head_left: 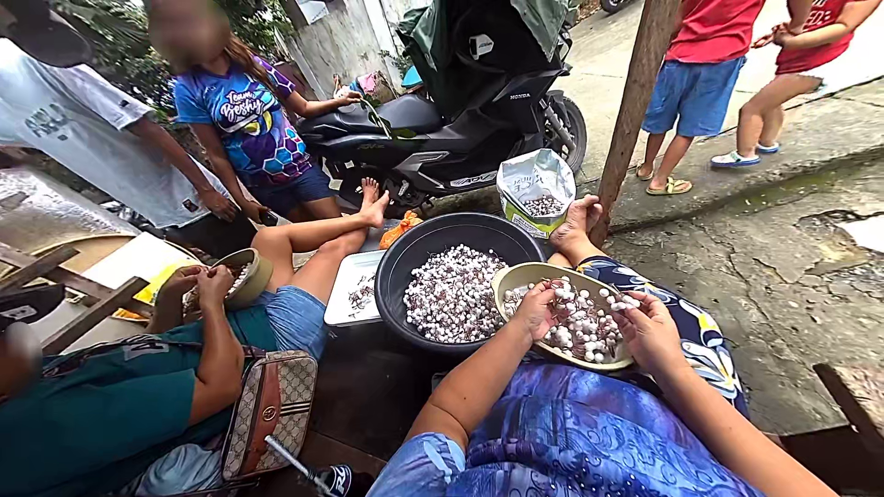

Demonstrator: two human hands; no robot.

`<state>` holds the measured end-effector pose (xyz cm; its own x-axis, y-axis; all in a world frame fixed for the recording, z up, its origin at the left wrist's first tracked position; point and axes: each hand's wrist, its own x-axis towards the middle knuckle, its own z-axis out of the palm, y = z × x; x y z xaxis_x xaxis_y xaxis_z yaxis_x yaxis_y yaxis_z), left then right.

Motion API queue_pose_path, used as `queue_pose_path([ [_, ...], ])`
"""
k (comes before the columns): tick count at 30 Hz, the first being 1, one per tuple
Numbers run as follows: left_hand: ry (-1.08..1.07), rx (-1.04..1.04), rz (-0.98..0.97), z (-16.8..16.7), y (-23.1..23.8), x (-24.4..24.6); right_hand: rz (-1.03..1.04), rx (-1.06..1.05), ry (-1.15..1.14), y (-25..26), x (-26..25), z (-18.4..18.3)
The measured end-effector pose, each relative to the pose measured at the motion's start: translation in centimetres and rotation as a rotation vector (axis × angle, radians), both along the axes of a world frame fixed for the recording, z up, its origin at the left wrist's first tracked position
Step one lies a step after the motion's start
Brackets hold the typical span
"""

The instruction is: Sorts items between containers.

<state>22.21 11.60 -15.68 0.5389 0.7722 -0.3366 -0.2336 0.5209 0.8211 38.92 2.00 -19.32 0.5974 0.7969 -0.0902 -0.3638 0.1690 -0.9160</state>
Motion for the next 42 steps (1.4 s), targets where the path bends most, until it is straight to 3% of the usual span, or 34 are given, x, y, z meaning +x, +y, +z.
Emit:
queue_pose_path([
  [14,0.02,-0.034,-0.047,0.4,-0.6,0.1,0.071,0.12,0.101,-0.8,-0.1,0.9],
  [21,0.062,-0.043,-0.078,-0.5,-0.4,0.1,0.136,0.089,-0.132,-1.1,0.1,-0.4],
  [26,0.076,-0.037,-0.115,0.1,-0.4,0.0,0.124,0.1,-0.151,-1.0,-0.1,-0.1],
  [37,-0.052,-0.065,-0.128,0.3,-0.2,-0.5,0.283,0.059,-0.314,-1.0,-0.5,0.7],
  [42,-0.097,-0.049,-0.19,0.2,-0.3,-0.6,0.325,0.017,-0.505,-1.0,-0.4,0.1],
])
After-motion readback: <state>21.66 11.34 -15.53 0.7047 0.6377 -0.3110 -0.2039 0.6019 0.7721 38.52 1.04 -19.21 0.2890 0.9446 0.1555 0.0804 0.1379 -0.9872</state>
